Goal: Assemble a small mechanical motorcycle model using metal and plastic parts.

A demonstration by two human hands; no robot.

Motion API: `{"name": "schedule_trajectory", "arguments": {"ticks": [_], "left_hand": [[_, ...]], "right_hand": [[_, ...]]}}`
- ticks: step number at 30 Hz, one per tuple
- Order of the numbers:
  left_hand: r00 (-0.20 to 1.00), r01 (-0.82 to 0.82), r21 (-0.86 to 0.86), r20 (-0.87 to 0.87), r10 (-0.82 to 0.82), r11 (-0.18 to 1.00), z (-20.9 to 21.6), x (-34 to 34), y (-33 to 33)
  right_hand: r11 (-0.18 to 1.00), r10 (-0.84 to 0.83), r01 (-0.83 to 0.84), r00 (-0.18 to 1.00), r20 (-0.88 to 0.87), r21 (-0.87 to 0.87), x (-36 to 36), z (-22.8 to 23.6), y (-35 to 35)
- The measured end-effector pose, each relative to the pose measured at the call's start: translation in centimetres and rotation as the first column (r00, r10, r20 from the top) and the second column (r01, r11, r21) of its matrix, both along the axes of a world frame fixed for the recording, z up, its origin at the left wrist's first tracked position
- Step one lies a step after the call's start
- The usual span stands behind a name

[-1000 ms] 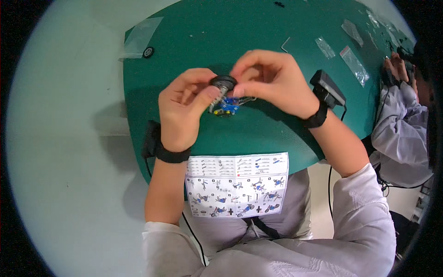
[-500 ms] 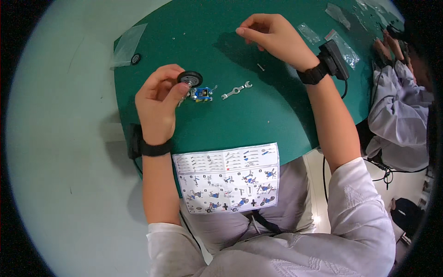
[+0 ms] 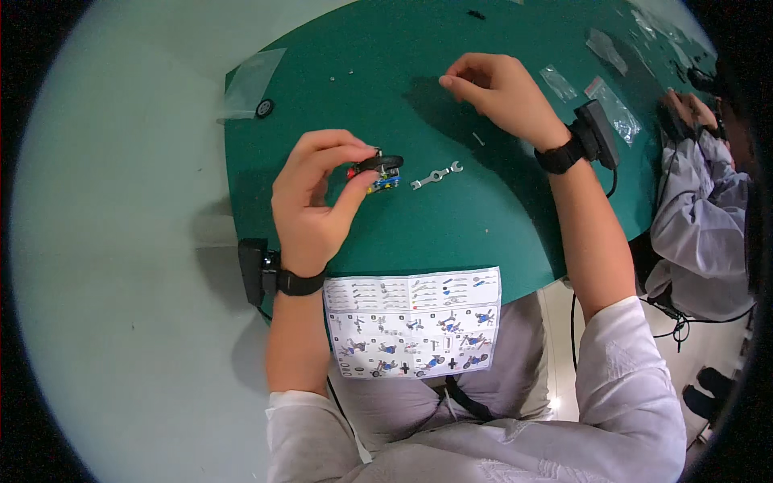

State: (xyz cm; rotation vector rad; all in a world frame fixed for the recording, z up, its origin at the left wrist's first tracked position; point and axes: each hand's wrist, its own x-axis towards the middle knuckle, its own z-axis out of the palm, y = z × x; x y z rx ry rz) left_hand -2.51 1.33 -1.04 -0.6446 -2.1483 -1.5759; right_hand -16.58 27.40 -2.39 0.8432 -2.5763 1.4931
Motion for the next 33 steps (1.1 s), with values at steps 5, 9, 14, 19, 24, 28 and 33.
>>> {"name": "schedule_trajectory", "arguments": {"ticks": [5, 9, 14, 19, 24, 28, 33], "left_hand": [[0.996, -0.031, 0.116, 0.087, 0.021, 0.993, 0.1, 0.0, 1.0], [0.998, 0.01, -0.007, 0.063, -0.01, 1.0, -0.1, -0.2, 0.9], [0.997, -0.083, 0.137, 0.024, 0.08, 0.987, 0.0, 0.5, 0.2], [0.975, -0.096, 0.113, -0.189, 0.116, 0.989, 1.1, 0.8, 0.8], [0.959, -0.098, 0.052, -0.263, 0.108, 0.994, 1.6, 1.5, 1.1], [0.938, -0.115, 0.003, -0.328, 0.109, 0.993, 1.7, 1.5, 0.9], [0.969, -0.084, -0.011, -0.234, 0.079, 0.996, 2.5, 2.3, 1.7]], "right_hand": [[0.999, 0.027, -0.029, 0.998, 0.053, 0.035, -0.2, -0.4, -0.4], [0.999, -0.028, 0.028, 1.0, -0.003, -0.015, -0.2, -0.3, -1.0], [0.875, 0.461, -0.459, 0.887, -0.021, -0.155, 5.5, 5.9, -2.1], [0.917, 0.337, -0.374, 0.914, -0.227, -0.142, 8.5, 5.2, -4.4], [0.898, 0.323, -0.368, 0.923, -0.207, -0.241, 10.1, 6.4, -4.2], [0.885, 0.325, -0.368, 0.927, -0.187, -0.285, 10.0, 5.6, -3.6], [0.922, 0.235, -0.324, 0.903, -0.359, -0.212, 10.6, 5.8, -3.1]]}}
